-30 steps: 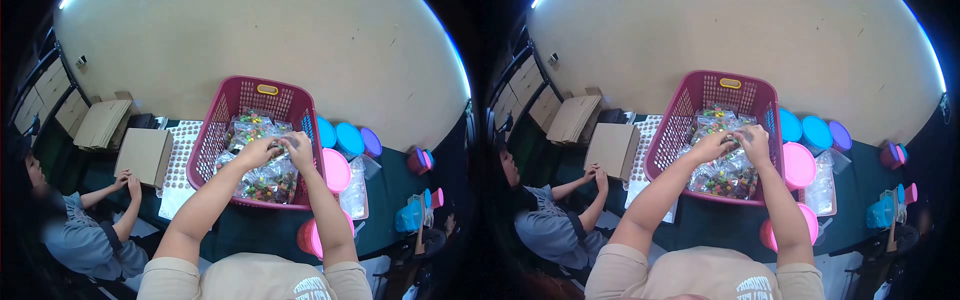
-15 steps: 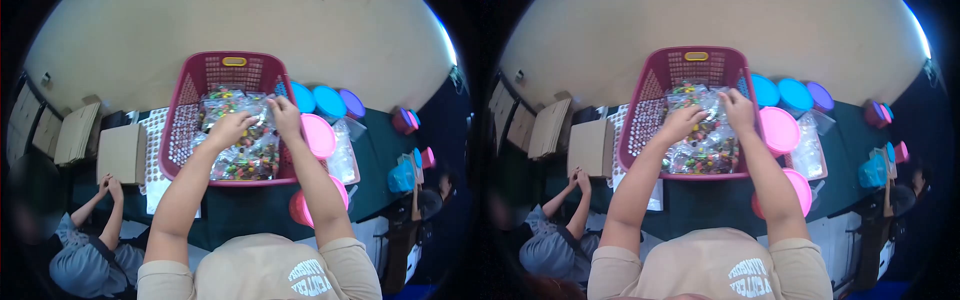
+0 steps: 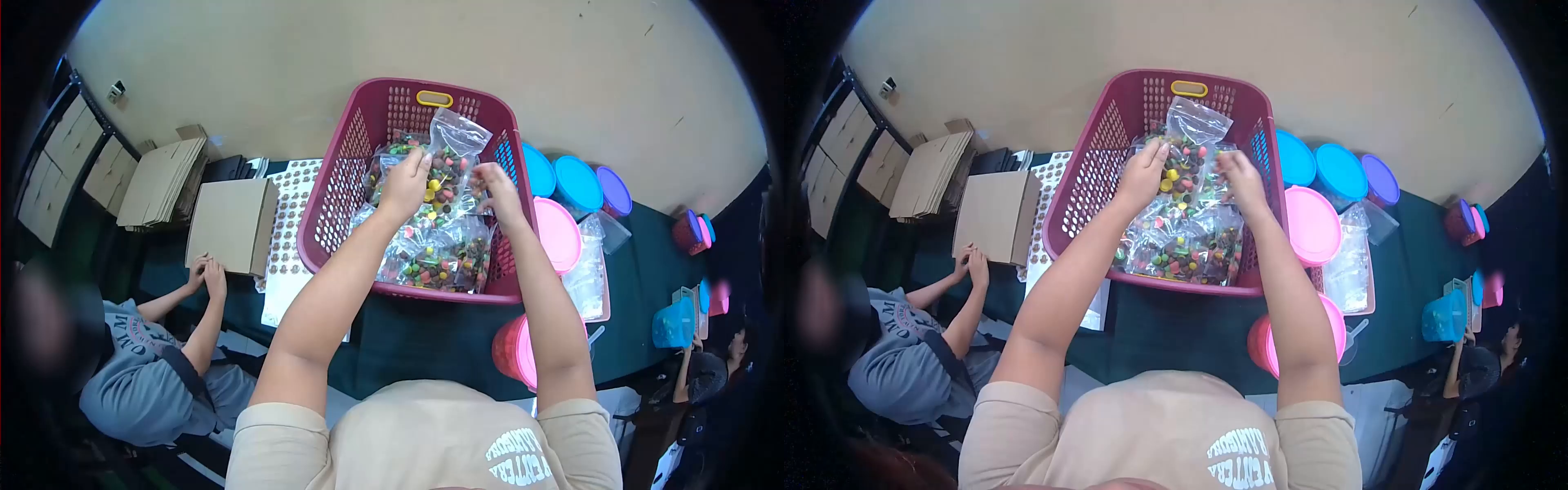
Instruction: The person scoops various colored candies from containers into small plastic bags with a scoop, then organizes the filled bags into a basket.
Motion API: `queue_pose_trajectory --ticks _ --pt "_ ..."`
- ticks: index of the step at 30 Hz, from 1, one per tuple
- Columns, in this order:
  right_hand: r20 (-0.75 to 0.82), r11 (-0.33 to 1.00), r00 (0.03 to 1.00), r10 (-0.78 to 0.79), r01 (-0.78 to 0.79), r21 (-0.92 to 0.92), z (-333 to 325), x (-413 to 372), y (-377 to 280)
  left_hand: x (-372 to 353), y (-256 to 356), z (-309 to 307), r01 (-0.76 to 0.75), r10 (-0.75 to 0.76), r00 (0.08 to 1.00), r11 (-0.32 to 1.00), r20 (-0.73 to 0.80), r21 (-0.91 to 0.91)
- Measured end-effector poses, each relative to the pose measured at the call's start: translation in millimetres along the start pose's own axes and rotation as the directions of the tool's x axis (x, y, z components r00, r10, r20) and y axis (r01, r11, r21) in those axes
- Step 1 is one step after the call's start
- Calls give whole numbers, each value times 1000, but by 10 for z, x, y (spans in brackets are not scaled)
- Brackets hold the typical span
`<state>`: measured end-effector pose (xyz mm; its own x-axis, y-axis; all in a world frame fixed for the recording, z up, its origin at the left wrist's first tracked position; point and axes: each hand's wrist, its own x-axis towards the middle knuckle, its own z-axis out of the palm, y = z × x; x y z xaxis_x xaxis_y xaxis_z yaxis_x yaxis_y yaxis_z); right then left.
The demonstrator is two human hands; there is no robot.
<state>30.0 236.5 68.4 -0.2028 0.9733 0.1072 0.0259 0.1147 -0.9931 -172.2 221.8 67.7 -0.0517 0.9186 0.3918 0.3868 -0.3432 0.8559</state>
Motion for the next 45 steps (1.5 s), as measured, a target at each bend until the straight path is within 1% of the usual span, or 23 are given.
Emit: queue_pose_trajectory --ticks 3,7,9,10,11,14,15,17,19,21,22,23,25,27,29,31,33,34,35,37,39,41,45 --pt "139 996 990 28 -16 -85 123 -40 46 -39 -3 40 15 -7 992 998 122 -68" --pt "144 999 989 10 -4 -42 77 -16 19 -17 74 32 -7 19 974 998 227 -54" --pt "141 998 989 -37 44 -47 66 -57 -55 -51 182 13 275 -171 891 941 421 -199" --pt "149 999 988 -34 39 -28 36 -9 14 -49 119 60 164 -53 926 949 375 -270" --pt "145 999 989 -35 39 -27 18 -9 32 -63 118 69 163 -51 924 949 379 -270" --pt "160 998 985 -58 55 20 61 -51 -20 -84 193 17 -115 50 936 979 348 167" --pt "158 998 985 -61 59 20 45 -38 -8 -77 236 7 -119 54 936 979 349 168" --pt "173 998 983 -59 65 -28 17 19 84 -84 321 -16 305 -181 861 932 476 -197" --pt "147 995 985 -89 95 -37 53 22 71 -91 328 -6 202 -113 909 962 401 -186" --pt "129 988 987 -93 76 133 65 -26 39 -46 239 6 101 -39 930 984 366 -149" --pt "97 994 991 -88 80 78 54 18 92 -83 319 -33 18 2 928 999 372 -50" --pt "97 994 991 -89 82 78 43 17 98 -84 318 -35 16 3 929 999 371 -49" --pt "126 993 986 -107 101 56 50 1 85 -81 245 -29 181 -117 864 980 490 -86" --pt "115 993 989 -97 88 78 23 20 102 -46 20 71 77 -15 884 991 467 -114" --pt "200 989 978 -62 34 142 -16 22 104 -40 35 117 117 -23 904 974 427 -196" --pt "175 997 982 -75 74 10 16 -47 47 -54 296 8 180 -61 894 956 444 -231" --pt "112 989 986 -126 116 91 117 -124 -56 -72 419 -63 352 -216 835 917 507 -188" --pt "167 992 980 -108 95 81 73 -50 24 -71 318 -10 271 -142 899 923 413 -274" --pt "169 992 980 -110 97 83 58 -35 38 -65 283 -7 270 -142 900 924 411 -272" --pt "210 990 968 -133 139 -14 58 -20 25 -54 238 -15 83 -12 956 969 294 -232" --pt "224 981 958 -178 190 -33 52 20 93 -44 231 -2 133 -44 952 952 304 -277" --pt "149 984 973 -175 170 46 78 -31 38 -69 368 -38 335 -177 888 881 424 -333" --pt "133 985 976 -170 168 28 57 26 135 -35 193 16 226 -77 919 906 387 -357"
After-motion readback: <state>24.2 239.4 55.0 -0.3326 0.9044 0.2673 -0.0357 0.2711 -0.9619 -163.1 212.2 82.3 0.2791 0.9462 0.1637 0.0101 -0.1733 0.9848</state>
